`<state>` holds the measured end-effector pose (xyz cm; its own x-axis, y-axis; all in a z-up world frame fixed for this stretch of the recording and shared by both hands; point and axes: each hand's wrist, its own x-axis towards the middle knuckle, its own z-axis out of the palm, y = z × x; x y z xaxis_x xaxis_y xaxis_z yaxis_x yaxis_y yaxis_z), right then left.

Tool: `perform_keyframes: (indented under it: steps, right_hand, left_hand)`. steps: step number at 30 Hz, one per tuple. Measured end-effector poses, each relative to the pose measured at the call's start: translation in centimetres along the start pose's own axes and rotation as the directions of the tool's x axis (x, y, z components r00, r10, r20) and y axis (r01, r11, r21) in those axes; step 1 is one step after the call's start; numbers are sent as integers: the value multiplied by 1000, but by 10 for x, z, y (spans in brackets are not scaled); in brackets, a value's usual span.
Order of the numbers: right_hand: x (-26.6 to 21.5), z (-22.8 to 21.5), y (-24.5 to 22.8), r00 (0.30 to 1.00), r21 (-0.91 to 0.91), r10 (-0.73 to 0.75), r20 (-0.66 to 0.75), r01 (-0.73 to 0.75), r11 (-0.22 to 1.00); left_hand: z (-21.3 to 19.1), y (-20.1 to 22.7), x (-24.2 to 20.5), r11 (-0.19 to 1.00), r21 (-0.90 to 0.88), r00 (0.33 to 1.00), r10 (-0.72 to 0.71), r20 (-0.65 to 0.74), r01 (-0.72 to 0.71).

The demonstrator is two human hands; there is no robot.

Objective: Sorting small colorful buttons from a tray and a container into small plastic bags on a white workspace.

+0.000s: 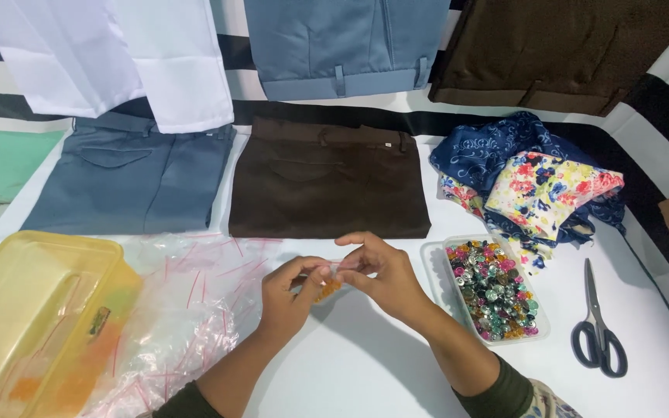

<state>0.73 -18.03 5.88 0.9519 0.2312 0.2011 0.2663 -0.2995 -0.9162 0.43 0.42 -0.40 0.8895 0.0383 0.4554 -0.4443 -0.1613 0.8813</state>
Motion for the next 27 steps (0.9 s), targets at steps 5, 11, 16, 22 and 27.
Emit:
perform_keyframes:
  steps: [5,11,16,22,27]
  right_hand:
    - [-3,21,-7,999,134,40,36,-45,990]
    - [-4,15,-11,996,88,77,40,-80,993]
    - [-3,10,-22,995,56,99,29,-101,993]
    - [0,13,-31,996,125,75,57,-82,989]
    - [2,22,-65,994,-3,-40,103,41,999]
  left_hand:
    - [-5,8,3,963,104,965,255,-55,-248]
    - [-7,12,11,895,135,896,438,-75,-426]
    - [-10,32,18,886,86,885,461,-68,-455]
    - [-30,62,31,819,137,823,566,-44,-557]
    - [-52,81,25,850,185,865,502,1,-493]
